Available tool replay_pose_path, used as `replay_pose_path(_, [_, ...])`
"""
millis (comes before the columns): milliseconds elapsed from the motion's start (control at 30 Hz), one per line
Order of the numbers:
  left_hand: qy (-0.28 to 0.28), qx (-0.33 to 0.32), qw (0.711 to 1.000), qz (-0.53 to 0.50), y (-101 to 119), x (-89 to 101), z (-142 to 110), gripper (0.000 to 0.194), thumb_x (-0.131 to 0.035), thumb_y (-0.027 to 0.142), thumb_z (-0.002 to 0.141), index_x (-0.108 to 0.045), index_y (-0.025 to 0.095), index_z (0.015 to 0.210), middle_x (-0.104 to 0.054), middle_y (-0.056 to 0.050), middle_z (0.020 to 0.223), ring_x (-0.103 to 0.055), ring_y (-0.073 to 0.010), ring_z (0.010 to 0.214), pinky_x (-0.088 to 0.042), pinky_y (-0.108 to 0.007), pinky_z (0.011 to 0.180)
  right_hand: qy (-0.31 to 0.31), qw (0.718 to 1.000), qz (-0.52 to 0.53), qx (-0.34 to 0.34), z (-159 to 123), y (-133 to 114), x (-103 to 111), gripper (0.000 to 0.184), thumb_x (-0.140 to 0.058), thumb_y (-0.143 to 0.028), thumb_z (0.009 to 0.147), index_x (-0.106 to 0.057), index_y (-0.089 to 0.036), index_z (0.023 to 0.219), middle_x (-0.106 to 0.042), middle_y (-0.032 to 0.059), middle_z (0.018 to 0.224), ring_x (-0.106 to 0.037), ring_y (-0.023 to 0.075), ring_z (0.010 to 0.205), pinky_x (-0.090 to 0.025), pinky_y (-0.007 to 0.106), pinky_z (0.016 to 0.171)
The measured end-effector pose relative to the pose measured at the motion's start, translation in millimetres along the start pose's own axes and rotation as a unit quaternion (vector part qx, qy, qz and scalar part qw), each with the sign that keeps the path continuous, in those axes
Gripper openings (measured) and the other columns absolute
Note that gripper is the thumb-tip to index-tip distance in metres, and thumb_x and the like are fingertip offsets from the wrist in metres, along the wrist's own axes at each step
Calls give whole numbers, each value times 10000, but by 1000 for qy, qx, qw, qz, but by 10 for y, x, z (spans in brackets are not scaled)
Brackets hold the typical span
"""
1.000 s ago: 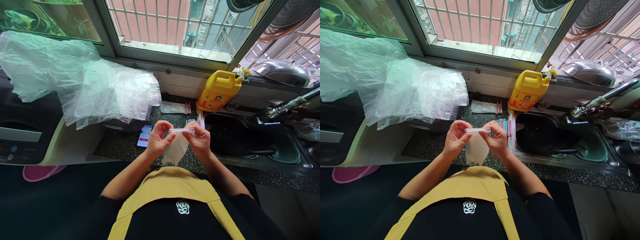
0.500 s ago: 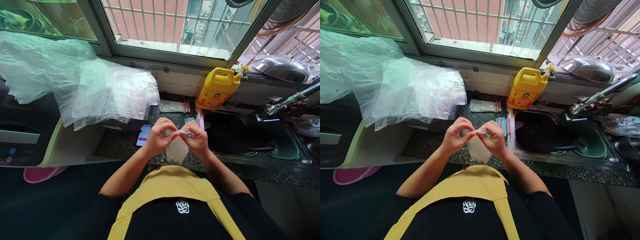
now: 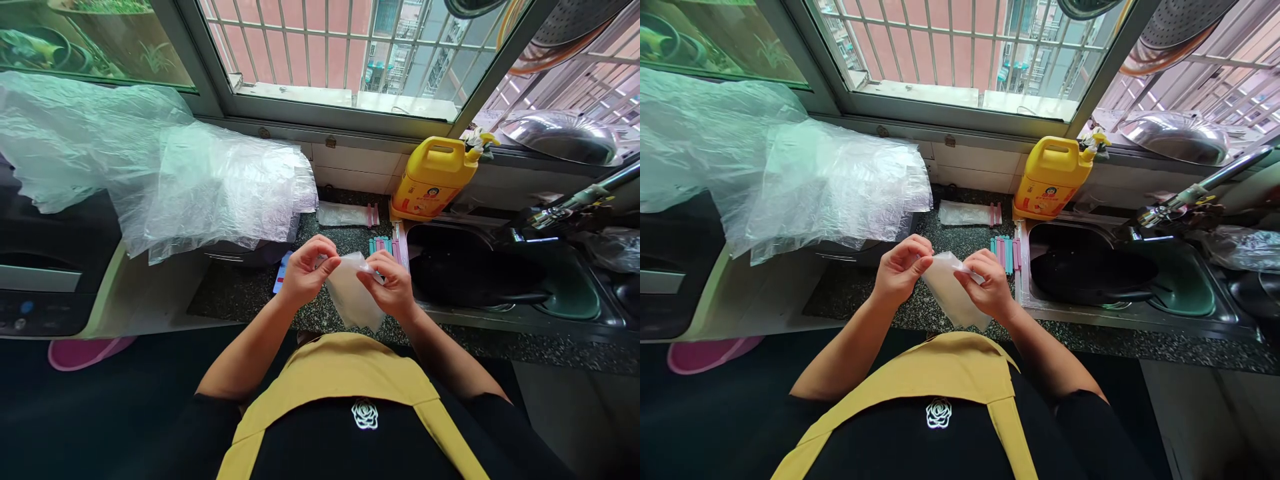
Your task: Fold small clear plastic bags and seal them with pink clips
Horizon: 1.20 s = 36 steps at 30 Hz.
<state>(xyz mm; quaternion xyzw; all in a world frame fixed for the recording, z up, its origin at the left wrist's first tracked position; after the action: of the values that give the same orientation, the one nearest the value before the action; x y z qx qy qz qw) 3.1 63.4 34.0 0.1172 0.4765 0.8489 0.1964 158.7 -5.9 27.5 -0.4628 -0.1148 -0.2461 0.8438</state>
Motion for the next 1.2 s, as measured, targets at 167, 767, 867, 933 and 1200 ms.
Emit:
replay_pose_path(167, [-63, -25, 989, 133, 146, -12, 85, 307, -656, 465, 772, -617, 176, 868, -600, -43, 804, -535, -160, 786, -440, -299, 723, -13, 999, -35, 12, 3, -6, -20, 202, -596, -216, 837, -551, -196, 642, -576, 7, 646, -489, 144, 682, -398, 300, 648])
replay_pose_path(767, [0, -110, 970, 216, 174, 5, 207, 212, -569, 278, 865, -553, 178, 679, -571, -18, 691, -508, -140, 723, -445, -277, 675, -4, 999, -44, 18, -77, 140, -36, 158, -621, -356, 818, -621, -202, 786, -639, 36, 748, -540, 179, 745, -430, 342, 689])
replay_pose_path(867, [7, -119, 968, 221, 184, 22, 222, 200, -573, 266, 863, -551, 179, 685, -564, -15, 693, -508, -139, 725, -443, -279, 683, 5, 997, -78, 30, -140, 191, -30, 147, -594, -284, 843, -603, -206, 720, -619, 20, 686, -534, 167, 704, -417, 332, 676])
replay_pose_path(933, [13, -123, 968, 218, 178, 21, 226, 196, -579, 257, 860, -545, 179, 684, -557, -12, 691, -505, -137, 723, -441, -277, 684, 24, 994, -93, 44, -187, 213, -43, 184, -565, -228, 860, -580, -206, 678, -601, 10, 649, -523, 156, 673, -408, 322, 663])
replay_pose_path(1200, [30, -134, 970, 200, 179, 95, 274, 172, -574, 232, 862, -527, 183, 703, -546, 1, 703, -514, -115, 694, -439, -251, 654, 6, 994, -110, 21, -396, 411, -44, 302, -644, -457, 767, -593, -189, 896, -630, 76, 853, -583, 216, 807, -465, 367, 708])
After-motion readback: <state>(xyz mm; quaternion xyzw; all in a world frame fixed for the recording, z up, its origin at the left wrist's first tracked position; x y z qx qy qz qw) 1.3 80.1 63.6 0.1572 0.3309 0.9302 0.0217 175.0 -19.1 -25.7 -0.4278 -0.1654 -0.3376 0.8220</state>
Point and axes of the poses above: each hand's wrist, its own z-axis towards the middle knuckle, its own x-axis out of the back of the hand, y = z × x, the point moved 3 cm from there along z, towards the middle knuckle
